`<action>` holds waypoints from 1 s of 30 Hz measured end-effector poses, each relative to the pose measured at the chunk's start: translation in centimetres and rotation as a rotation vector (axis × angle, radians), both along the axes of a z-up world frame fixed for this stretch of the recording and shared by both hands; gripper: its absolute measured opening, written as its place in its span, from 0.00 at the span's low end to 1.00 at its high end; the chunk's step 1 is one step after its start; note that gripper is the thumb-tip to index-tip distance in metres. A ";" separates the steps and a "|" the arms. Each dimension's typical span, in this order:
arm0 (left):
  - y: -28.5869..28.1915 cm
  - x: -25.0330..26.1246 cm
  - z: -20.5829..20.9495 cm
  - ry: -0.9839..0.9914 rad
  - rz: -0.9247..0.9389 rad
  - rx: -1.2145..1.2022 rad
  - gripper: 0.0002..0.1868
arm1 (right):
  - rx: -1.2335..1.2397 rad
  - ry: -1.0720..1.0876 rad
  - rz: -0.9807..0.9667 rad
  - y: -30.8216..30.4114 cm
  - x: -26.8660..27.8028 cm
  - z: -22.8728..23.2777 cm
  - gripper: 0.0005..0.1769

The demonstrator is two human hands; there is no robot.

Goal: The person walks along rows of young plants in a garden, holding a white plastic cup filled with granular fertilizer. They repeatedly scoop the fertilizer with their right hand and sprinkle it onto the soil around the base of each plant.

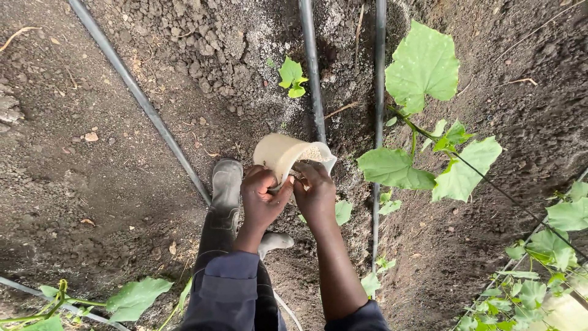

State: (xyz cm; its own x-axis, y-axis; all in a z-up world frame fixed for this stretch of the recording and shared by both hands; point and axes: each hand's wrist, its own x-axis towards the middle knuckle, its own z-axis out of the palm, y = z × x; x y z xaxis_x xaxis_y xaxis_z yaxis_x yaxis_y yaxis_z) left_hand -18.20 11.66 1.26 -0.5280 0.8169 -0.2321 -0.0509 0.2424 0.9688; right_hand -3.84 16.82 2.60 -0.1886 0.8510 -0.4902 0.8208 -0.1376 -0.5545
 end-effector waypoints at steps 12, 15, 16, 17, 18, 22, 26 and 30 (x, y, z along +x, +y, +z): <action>0.4 1.7 -1.6 -0.008 -0.049 0.045 0.29 | -0.102 0.144 -0.022 4.0 1.3 3.2 0.23; 1.3 1.3 -0.9 -0.011 -0.044 0.064 0.29 | -0.025 0.091 0.044 2.3 1.3 2.2 0.23; 1.5 1.0 -0.5 -0.024 -0.042 0.059 0.29 | -0.025 0.107 0.019 1.9 1.3 1.8 0.21; 1.2 1.2 -1.1 -0.023 -0.042 0.061 0.29 | -0.023 0.109 0.019 2.3 1.6 1.6 0.21; 0.9 1.4 -1.7 -0.003 -0.046 0.063 0.29 | -0.159 0.259 -0.150 2.6 1.8 1.5 0.18; 0.3 1.4 -2.8 0.005 -0.054 0.064 0.30 | -0.401 0.791 -0.501 3.2 7.0 -1.5 0.15; 0.2 1.1 -2.5 -0.072 -0.027 0.062 0.28 | -0.515 1.135 -0.752 4.5 13.7 -5.8 0.14; 0.3 0.7 -2.0 -0.062 0.049 0.009 0.27 | -0.688 1.507 -1.436 8.2 16.3 -9.9 0.11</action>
